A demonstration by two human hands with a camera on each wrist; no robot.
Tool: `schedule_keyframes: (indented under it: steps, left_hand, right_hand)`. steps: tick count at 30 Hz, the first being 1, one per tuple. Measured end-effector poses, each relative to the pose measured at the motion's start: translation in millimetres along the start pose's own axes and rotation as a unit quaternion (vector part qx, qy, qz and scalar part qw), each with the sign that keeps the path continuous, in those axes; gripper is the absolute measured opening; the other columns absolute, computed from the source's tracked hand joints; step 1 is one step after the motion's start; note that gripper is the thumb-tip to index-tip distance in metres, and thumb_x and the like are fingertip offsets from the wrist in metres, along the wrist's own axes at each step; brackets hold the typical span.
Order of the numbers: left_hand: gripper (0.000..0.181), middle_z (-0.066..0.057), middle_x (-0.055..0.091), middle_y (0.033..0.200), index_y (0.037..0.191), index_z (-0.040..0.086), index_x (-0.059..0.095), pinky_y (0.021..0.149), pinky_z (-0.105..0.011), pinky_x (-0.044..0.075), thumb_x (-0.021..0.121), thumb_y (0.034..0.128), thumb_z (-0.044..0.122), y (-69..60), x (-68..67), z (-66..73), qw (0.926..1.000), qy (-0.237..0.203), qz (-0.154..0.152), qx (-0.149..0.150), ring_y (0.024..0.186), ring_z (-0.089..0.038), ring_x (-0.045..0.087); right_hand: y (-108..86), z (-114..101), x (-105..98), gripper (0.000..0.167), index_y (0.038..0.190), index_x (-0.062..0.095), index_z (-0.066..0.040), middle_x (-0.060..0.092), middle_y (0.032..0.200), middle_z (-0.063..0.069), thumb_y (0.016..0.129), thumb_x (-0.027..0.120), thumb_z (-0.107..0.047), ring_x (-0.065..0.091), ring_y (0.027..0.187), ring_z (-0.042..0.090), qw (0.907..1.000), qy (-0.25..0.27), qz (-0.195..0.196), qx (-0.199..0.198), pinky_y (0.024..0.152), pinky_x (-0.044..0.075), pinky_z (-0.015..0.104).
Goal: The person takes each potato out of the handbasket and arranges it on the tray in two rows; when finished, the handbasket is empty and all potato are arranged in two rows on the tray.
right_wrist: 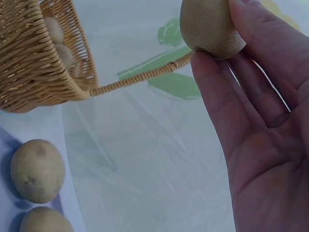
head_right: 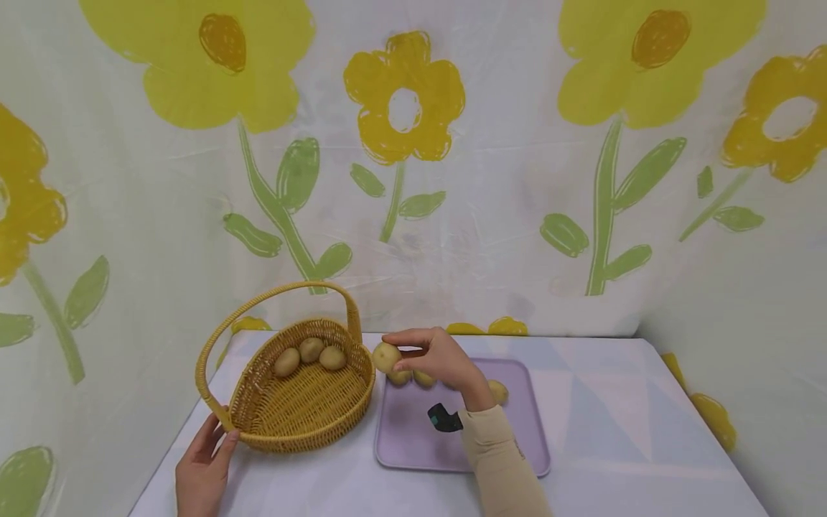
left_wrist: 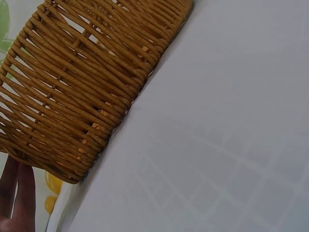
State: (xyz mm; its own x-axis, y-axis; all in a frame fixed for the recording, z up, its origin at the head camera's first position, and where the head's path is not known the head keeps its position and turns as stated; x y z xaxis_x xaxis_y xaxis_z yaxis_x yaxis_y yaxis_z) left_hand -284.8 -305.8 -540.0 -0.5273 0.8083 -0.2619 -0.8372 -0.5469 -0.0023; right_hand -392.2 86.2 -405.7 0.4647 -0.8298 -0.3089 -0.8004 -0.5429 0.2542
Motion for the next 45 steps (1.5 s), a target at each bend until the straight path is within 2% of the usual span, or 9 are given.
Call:
schedule_keyframes:
  steps: [4, 7, 11, 15, 23, 27, 36, 41, 45]
  left_hand:
    - [0.067, -0.013, 0.048, 0.158, 0.155, 0.013, 0.043, 0.089, 0.01, 0.043, 0.072, 0.0972, 0.027, 0.1, -0.4, -0.7, 1.0, -0.006, 0.003, 0.003, 0.131, -0.006, 0.053]
    - [0.065, -0.013, 0.049, 0.157, 0.155, 0.013, 0.044, 0.088, 0.01, 0.043, 0.072, 0.0971, 0.024, -0.4, -0.7, -1.3, 1.0, -0.008, 0.004, 0.002, 0.128, -0.002, 0.053]
    - [0.066, -0.013, 0.048, 0.157, 0.156, 0.013, 0.042, 0.089, 0.01, 0.043, 0.071, 0.0979, 0.025, -0.2, -0.4, -1.3, 1.0, 0.003, 0.003, 0.0, 0.136, -0.013, 0.053]
    - [0.066, -0.011, 0.048, 0.157, 0.156, 0.014, 0.042, 0.089, 0.009, 0.044, 0.07, 0.0983, 0.027, 0.8, -0.3, -1.7, 0.9999, 0.009, 0.004, -0.003, 0.141, -0.027, 0.051]
    - [0.066, -0.012, 0.047, 0.159, 0.157, 0.014, 0.041, 0.088, 0.01, 0.043, 0.07, 0.0983, 0.026, 0.4, 0.0, -3.3, 0.9999, 0.0, 0.002, -0.011, 0.143, -0.034, 0.047]
    - [0.066, -0.012, 0.046, 0.159, 0.157, 0.013, 0.04, 0.089, 0.009, 0.043, 0.07, 0.0989, 0.025, 0.2, 0.2, -2.6, 1.0, 0.004, 0.002, -0.005, 0.143, -0.034, 0.047]
    - [0.066, -0.012, 0.047, 0.158, 0.157, 0.012, 0.039, 0.095, 0.004, 0.045, 0.068, 0.0997, 0.027, 0.0, -0.5, -2.3, 0.9999, 0.016, 0.005, 0.001, 0.142, -0.037, 0.048]
    - [0.067, -0.011, 0.047, 0.159, 0.157, 0.013, 0.039, 0.097, 0.002, 0.045, 0.068, 0.0996, 0.029, 0.2, -0.6, -2.4, 0.9998, 0.017, 0.005, -0.001, 0.142, -0.037, 0.047]
    - [0.067, -0.011, 0.046, 0.159, 0.157, 0.013, 0.039, 0.094, 0.005, 0.044, 0.069, 0.099, 0.029, 0.8, -0.2, -2.8, 0.9999, 0.009, 0.003, -0.004, 0.143, -0.036, 0.047]
  right_hand:
    - [-6.8, 5.1, -2.7, 0.051, 0.132, 0.068, -0.004, 0.068, 0.135, 0.015, 0.084, 0.084, -0.015, 0.064, 0.124, 0.011, 0.9997, -0.023, 0.008, -0.007, 0.1, 0.061, 0.026]
    - [-12.3, 9.0, -4.1, 0.051, 0.132, 0.068, -0.004, 0.069, 0.134, 0.015, 0.084, 0.084, -0.014, 0.063, 0.122, 0.003, 0.9993, -0.034, 0.011, -0.01, 0.101, 0.06, 0.025]
    - [-18.3, 16.4, -5.0, 0.052, 0.132, 0.068, -0.003, 0.067, 0.135, 0.017, 0.084, 0.084, -0.015, 0.064, 0.119, 0.002, 0.9996, -0.025, 0.011, 0.004, 0.101, 0.061, 0.028]
    - [-22.5, 28.1, -5.9, 0.052, 0.132, 0.068, -0.005, 0.067, 0.136, 0.015, 0.085, 0.084, -0.017, 0.065, 0.118, 0.001, 0.9993, -0.021, 0.01, 0.029, 0.097, 0.062, 0.024]
    - [-26.5, 46.2, -3.2, 0.05, 0.132, 0.069, -0.007, 0.068, 0.135, 0.012, 0.086, 0.083, -0.019, 0.06, 0.12, -0.004, 0.9985, -0.026, 0.004, 0.048, 0.097, 0.059, 0.018]
    - [-28.8, 58.7, -0.4, 0.05, 0.132, 0.07, -0.011, 0.069, 0.135, 0.007, 0.085, 0.083, -0.025, 0.061, 0.121, -0.001, 0.9969, -0.037, -0.002, 0.069, 0.097, 0.058, 0.017]
    - [-31.4, 76.0, 2.7, 0.049, 0.13, 0.071, -0.011, 0.07, 0.134, 0.009, 0.084, 0.083, -0.027, 0.067, 0.122, 0.022, 0.9932, -0.075, 0.0, 0.089, 0.098, 0.061, 0.023]
    - [-33.4, 81.9, 5.7, 0.046, 0.125, 0.074, -0.013, 0.071, 0.131, 0.009, 0.082, 0.085, -0.025, 0.067, 0.122, 0.027, 0.9903, -0.108, 0.001, 0.087, 0.1, 0.061, 0.026]
    - [-34.5, 85.0, 10.3, 0.044, 0.121, 0.076, -0.014, 0.075, 0.122, 0.006, 0.079, 0.087, -0.024, 0.071, 0.114, 0.024, 0.9887, -0.125, 0.0, 0.082, 0.097, 0.063, 0.024]
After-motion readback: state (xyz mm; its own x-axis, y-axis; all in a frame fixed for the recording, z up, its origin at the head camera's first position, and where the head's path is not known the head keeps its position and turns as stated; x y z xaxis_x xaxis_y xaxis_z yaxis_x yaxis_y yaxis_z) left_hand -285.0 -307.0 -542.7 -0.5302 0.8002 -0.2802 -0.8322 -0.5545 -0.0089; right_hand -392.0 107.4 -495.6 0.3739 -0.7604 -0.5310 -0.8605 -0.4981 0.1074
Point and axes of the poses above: each hand's wrist, its own y-axis towards the middle knuckle, its own x-axis out of the palm, z = x × y, the point moved 10 cm from there along y, towards the middle knuckle
